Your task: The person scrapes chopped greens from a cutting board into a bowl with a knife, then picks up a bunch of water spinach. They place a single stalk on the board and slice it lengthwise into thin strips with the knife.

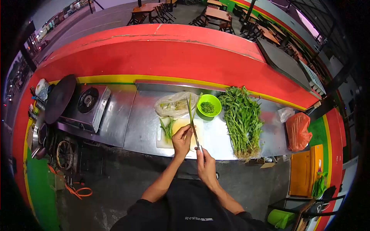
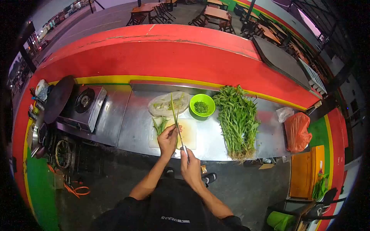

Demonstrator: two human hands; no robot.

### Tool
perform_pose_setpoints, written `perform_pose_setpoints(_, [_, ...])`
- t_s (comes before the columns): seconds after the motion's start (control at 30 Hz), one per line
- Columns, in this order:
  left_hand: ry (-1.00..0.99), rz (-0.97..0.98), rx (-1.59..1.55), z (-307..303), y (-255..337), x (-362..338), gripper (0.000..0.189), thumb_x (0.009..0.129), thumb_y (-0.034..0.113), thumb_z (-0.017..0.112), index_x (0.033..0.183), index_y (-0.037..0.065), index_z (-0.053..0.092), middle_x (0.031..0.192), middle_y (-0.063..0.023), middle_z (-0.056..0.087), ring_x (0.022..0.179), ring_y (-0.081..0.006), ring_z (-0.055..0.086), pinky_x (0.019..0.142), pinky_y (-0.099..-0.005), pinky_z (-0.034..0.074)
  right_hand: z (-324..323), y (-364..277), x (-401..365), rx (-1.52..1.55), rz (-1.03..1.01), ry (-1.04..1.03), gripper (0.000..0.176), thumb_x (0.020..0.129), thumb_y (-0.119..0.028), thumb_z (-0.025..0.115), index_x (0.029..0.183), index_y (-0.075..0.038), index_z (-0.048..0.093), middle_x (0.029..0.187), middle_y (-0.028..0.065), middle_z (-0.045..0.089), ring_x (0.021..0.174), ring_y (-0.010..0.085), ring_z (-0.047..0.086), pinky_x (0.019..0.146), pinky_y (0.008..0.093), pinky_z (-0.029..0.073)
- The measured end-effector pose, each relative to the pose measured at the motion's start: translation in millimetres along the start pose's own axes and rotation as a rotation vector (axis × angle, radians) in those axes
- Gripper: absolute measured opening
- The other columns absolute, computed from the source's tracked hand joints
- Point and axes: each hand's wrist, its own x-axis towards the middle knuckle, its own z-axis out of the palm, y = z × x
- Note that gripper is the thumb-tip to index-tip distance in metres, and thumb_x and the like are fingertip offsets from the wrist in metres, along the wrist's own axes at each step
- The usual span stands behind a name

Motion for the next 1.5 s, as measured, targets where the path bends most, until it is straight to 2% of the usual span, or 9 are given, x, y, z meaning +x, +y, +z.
perform_pose_setpoints(0.1, [-0.008, 0.005, 0.08, 5.9, 0.5, -6.0, 0.019, 0.095, 0.0, 0.061, 0.113, -0.007, 0.065, 0.102, -0.0121, 0.071, 0.094, -0.0158, 0.068, 0.088, -0.0283, 0.053, -9.3, -2.2, 5.4, -0.041, -0.018, 0.0, 0.033, 0.104, -0.025, 0.049, 0.112, 0.003, 0.064, 0.062, -0.0029, 0.045, 0.058, 0.0048, 0.039, 0.05, 0.0261, 0.032])
perform_pose_setpoints(0.2, [-0.002, -0.022, 0.053, 7.8, 1.5, -10.0, 0.02, 0.096, 0.001, 0.061, 0.113, -0.007, 0.065, 0.105, -0.0116, 0.071, 0.095, -0.0158, 0.067, 0.088, -0.028, 0.052, -14.4, -6.0, 9.3, -0.002, 0.029, -0.046, 0.034, 0.104, -0.026, 0.049, 0.112, 0.003, 0.064, 0.063, -0.0032, 0.045, 0.059, 0.0052, 0.04, 0.051, 0.0259, 0.033])
perform_pose_setpoints(0.37, [-0.031, 0.012, 0.089, 7.6, -3.5, -14.2, 0.025, 0.096, 0.004, 0.062, 0.119, -0.007, 0.062, 0.112, -0.0123, 0.069, 0.098, -0.0157, 0.066, 0.089, -0.0282, 0.052, -16.7, -5.5, 10.9, 0.011, -0.002, -0.048, 0.034, 0.105, -0.026, 0.049, 0.112, 0.003, 0.064, 0.063, -0.0032, 0.045, 0.058, 0.0052, 0.039, 0.05, 0.0261, 0.032])
perform_pose_setpoints(0.5, [0.028, -0.109, -0.024, 10.6, 0.0, -19.6, 0.025, 0.096, 0.004, 0.062, 0.118, -0.007, 0.061, 0.11, -0.0139, 0.07, 0.098, -0.0166, 0.067, 0.09, -0.0293, 0.052, -12.6, -3.8, 7.7, 0.024, -0.006, -0.037, 0.034, 0.105, -0.025, 0.049, 0.112, 0.004, 0.064, 0.062, -0.0031, 0.044, 0.058, 0.0054, 0.039, 0.05, 0.0267, 0.032])
perform_pose_setpoints(0.63, [0.015, -0.131, -0.026, 2.3, 2.6, -19.1, 0.023, 0.096, 0.003, 0.062, 0.115, -0.008, 0.061, 0.108, -0.0154, 0.071, 0.097, -0.0172, 0.068, 0.09, -0.0299, 0.053, -6.8, -6.3, -0.8, 0.01, 0.034, -0.027, 0.033, 0.104, -0.025, 0.049, 0.112, 0.004, 0.064, 0.062, -0.0027, 0.044, 0.058, 0.0053, 0.038, 0.05, 0.0271, 0.032])
perform_pose_setpoints(0.9, [-0.037, -0.116, -0.037, -11.5, 15.1, -17.8, 0.023, 0.096, 0.001, 0.06, 0.116, -0.009, 0.061, 0.108, -0.0149, 0.071, 0.096, -0.0168, 0.067, 0.09, -0.0293, 0.053, 3.6, -10.7, -16.6, -0.005, -0.034, 0.029, 0.032, 0.104, -0.024, 0.05, 0.111, 0.004, 0.064, 0.059, -0.0006, 0.045, 0.055, 0.007, 0.04, 0.049, 0.0295, 0.033])
perform_pose_setpoints(1.07, [-0.057, -0.081, -0.104, -13.4, 16.7, -19.3, 0.023, 0.096, 0.005, 0.064, 0.113, -0.007, 0.055, 0.109, -0.0161, 0.071, 0.098, -0.0143, 0.066, 0.086, -0.0262, 0.052, 3.6, -12.8, -26.7, -0.011, -0.018, 0.045, 0.033, 0.104, -0.025, 0.05, 0.111, 0.003, 0.064, 0.058, -0.0009, 0.045, 0.054, 0.0068, 0.04, 0.049, 0.0286, 0.033])
perform_pose_setpoints(1.33, [-0.061, -0.084, -0.16, -13.2, 11.3, -28.4, 0.032, 0.093, 0.004, 0.067, 0.12, -0.008, 0.057, 0.11, -0.0127, 0.068, 0.098, -0.0146, 0.065, 0.087, -0.0262, 0.052, 1.3, -9.3, -29.4, -0.016, -0.028, 0.05, 0.03, 0.104, -0.023, 0.049, 0.11, 0.002, 0.064, 0.058, -0.0016, 0.044, 0.054, 0.0061, 0.039, 0.048, 0.0278, 0.032])
perform_pose_setpoints(1.5, [-0.011, -0.125, -0.114, -15.4, 11.2, -30.5, 0.028, 0.093, 0.003, 0.067, 0.118, -0.008, 0.061, 0.108, -0.0127, 0.069, 0.096, -0.0135, 0.066, 0.085, -0.025, 0.053, 1.7, -10.8, -30.6, -0.031, -0.037, 0.038, 0.029, 0.104, -0.023, 0.05, 0.109, 0.003, 0.064, 0.058, -0.0009, 0.045, 0.054, 0.006, 0.039, 0.048, 0.0278, 0.032])
